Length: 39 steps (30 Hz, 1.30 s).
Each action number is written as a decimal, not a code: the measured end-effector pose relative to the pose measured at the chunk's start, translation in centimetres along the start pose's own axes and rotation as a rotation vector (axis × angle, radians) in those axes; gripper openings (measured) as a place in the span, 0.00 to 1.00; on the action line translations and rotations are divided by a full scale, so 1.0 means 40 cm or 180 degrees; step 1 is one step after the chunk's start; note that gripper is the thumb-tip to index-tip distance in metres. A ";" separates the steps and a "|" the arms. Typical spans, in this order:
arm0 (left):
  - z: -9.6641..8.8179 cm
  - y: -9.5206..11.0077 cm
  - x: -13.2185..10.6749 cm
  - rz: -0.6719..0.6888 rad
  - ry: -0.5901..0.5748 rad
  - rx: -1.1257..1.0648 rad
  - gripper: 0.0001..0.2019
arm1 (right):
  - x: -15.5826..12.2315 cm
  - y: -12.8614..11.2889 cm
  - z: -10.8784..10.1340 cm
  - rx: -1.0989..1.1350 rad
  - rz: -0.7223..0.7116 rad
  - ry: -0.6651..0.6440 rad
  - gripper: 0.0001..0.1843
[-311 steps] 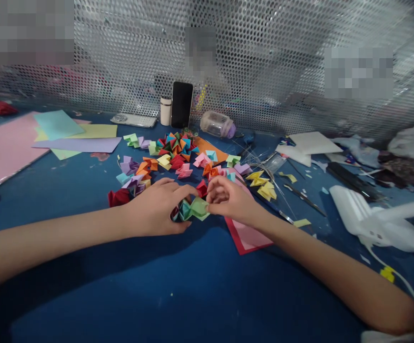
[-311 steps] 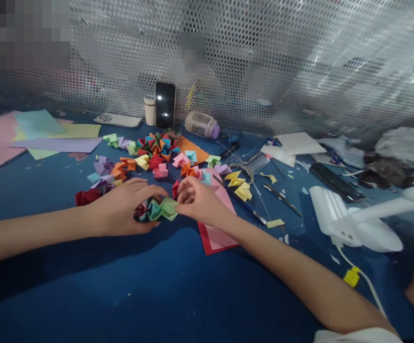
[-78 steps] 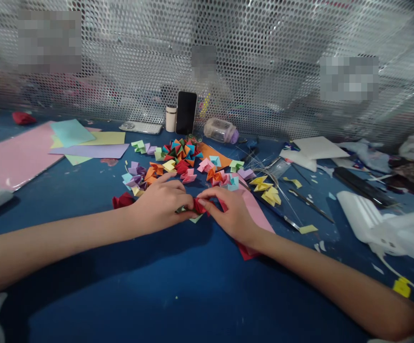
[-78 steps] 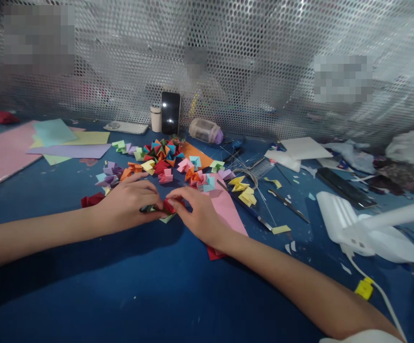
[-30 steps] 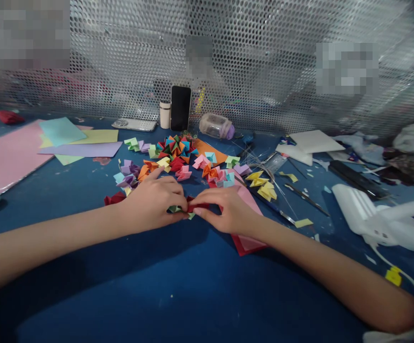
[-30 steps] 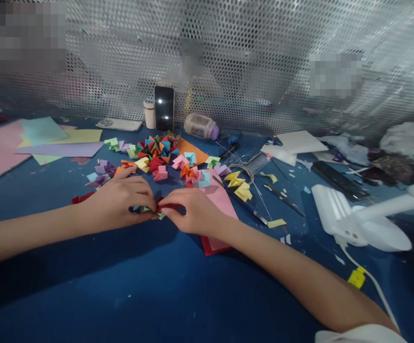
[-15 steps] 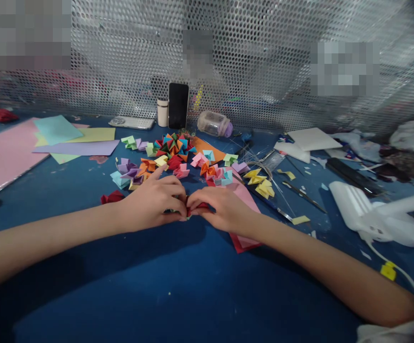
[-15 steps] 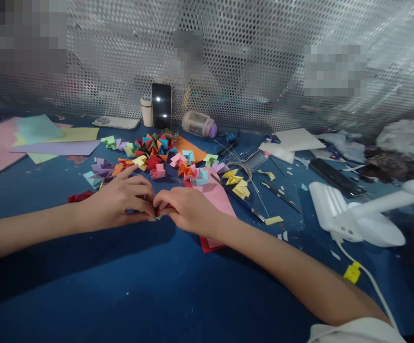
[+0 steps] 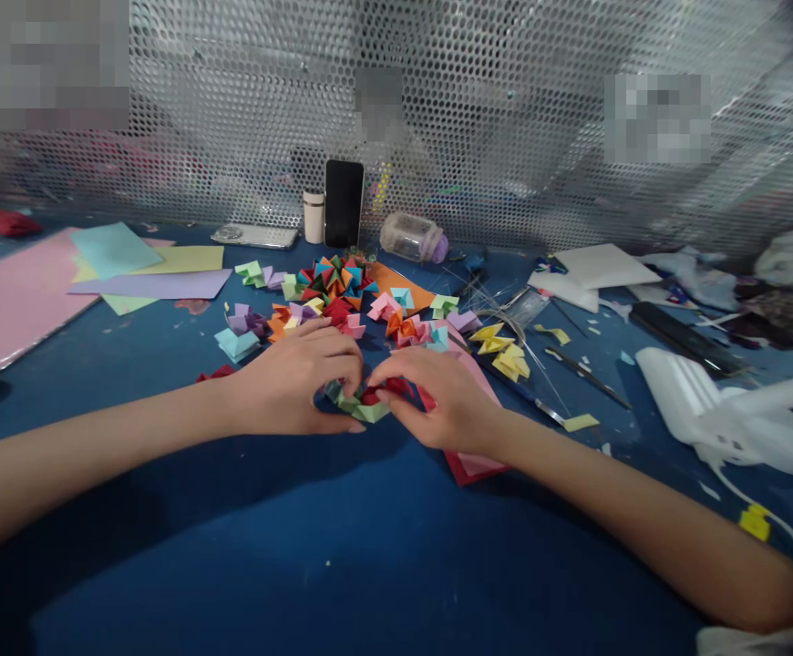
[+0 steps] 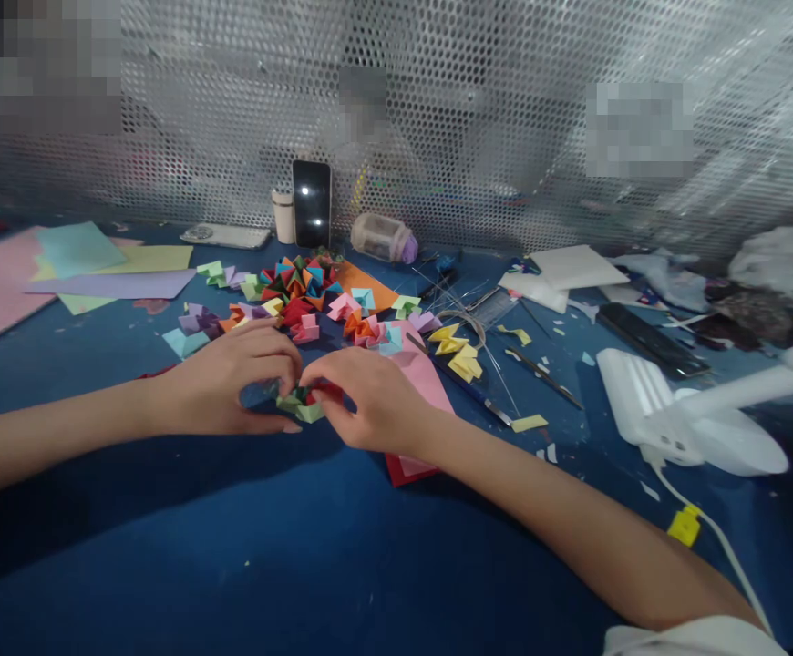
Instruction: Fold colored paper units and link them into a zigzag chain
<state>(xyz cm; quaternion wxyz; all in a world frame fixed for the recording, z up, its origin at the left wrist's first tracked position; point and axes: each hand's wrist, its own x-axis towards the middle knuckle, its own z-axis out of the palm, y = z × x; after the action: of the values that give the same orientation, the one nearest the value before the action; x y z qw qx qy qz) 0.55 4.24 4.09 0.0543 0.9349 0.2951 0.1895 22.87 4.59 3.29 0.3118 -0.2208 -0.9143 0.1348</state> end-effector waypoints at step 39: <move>0.049 0.016 -0.012 -0.0494 -0.0059 -0.0018 0.17 | -0.022 0.022 0.002 -0.1109 -0.0378 -0.0532 0.14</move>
<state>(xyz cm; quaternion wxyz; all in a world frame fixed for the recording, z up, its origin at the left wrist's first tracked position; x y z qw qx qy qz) 1.28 3.44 2.27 0.0741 0.9108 0.3656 0.1769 23.71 4.90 2.46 0.1994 -0.2051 -0.9579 -0.0261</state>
